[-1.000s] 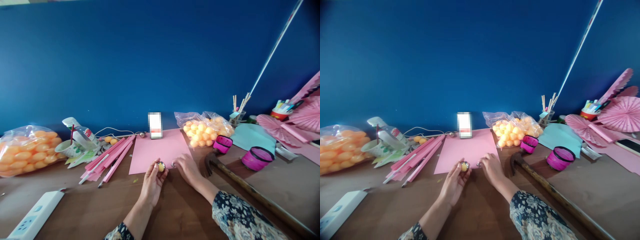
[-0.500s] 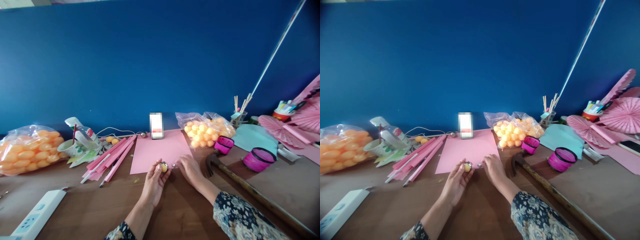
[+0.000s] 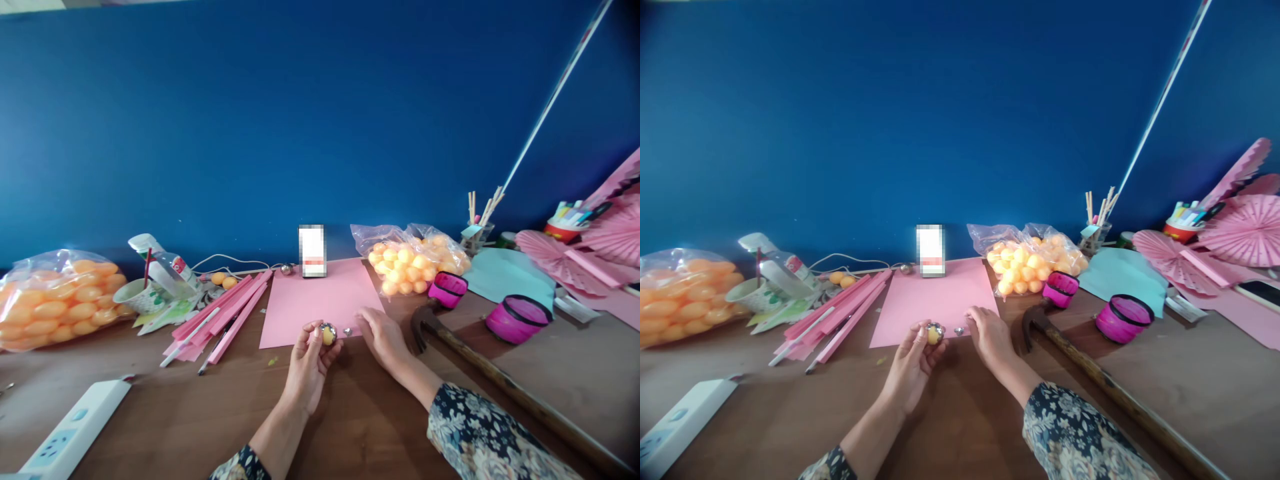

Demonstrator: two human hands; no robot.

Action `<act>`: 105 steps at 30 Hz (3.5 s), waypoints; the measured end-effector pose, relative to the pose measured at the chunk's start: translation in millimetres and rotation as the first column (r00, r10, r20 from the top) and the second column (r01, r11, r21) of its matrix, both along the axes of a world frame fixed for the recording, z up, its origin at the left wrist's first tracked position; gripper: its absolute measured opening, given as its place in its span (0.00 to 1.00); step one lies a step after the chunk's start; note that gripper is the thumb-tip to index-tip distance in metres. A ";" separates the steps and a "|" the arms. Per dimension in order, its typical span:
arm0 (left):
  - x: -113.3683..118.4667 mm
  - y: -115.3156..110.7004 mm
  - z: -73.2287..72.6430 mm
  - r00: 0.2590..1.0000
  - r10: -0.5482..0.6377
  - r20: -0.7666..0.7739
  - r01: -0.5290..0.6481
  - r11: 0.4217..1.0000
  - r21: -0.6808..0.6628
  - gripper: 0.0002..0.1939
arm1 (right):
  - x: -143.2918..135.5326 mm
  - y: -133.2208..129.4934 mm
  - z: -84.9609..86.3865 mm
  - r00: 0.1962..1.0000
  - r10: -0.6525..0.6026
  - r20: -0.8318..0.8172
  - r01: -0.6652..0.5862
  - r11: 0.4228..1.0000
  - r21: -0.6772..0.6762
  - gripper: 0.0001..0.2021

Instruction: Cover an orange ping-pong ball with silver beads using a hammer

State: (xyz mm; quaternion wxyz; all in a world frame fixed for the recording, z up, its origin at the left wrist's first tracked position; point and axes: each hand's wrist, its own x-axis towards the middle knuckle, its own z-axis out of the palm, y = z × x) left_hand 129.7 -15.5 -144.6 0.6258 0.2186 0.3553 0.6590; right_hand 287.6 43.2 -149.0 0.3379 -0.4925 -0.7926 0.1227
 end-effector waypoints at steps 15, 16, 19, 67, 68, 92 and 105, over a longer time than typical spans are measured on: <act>0.9 0.8 -2.7 1.000 -0.021 0.001 0.021 0.999 0.033 0.11 | -14.3 -20.7 13.4 0.701 -0.074 -0.709 -0.332 0.847 -0.416 0.10; 1.1 0.8 -3.1 1.000 -0.022 -0.010 0.022 0.999 0.046 0.10 | -16.6 -23.6 14.0 0.674 -0.086 -0.734 -0.364 0.826 -0.431 0.10; 1.9 0.2 -3.1 0.998 -0.043 -0.038 0.046 0.996 0.072 0.11 | -22.3 -30.5 15.0 0.606 -0.090 -0.790 -0.447 0.784 -0.432 0.11; 4.8 0.6 -4.5 0.961 0.034 -0.274 -0.009 0.996 0.092 0.12 | -23.4 -32.7 15.2 0.624 -0.091 -0.776 -0.489 0.729 -0.478 0.13; 4.8 0.7 -4.6 0.961 0.036 -0.275 -0.010 0.995 0.095 0.12 | -23.4 -32.7 14.8 0.625 -0.087 -0.776 -0.489 0.731 -0.476 0.13; 3.8 0.0 -4.9 0.947 0.035 -0.319 -0.009 0.997 0.081 0.15 | -22.1 -30.3 9.6 0.664 -0.079 -0.744 -0.457 0.745 -0.487 0.15; 1.9 1.1 -8.0 0.920 0.043 -0.388 -0.013 0.997 0.079 0.15 | -22.8 -29.3 6.6 0.637 -0.125 -0.761 -0.477 0.711 -0.517 0.16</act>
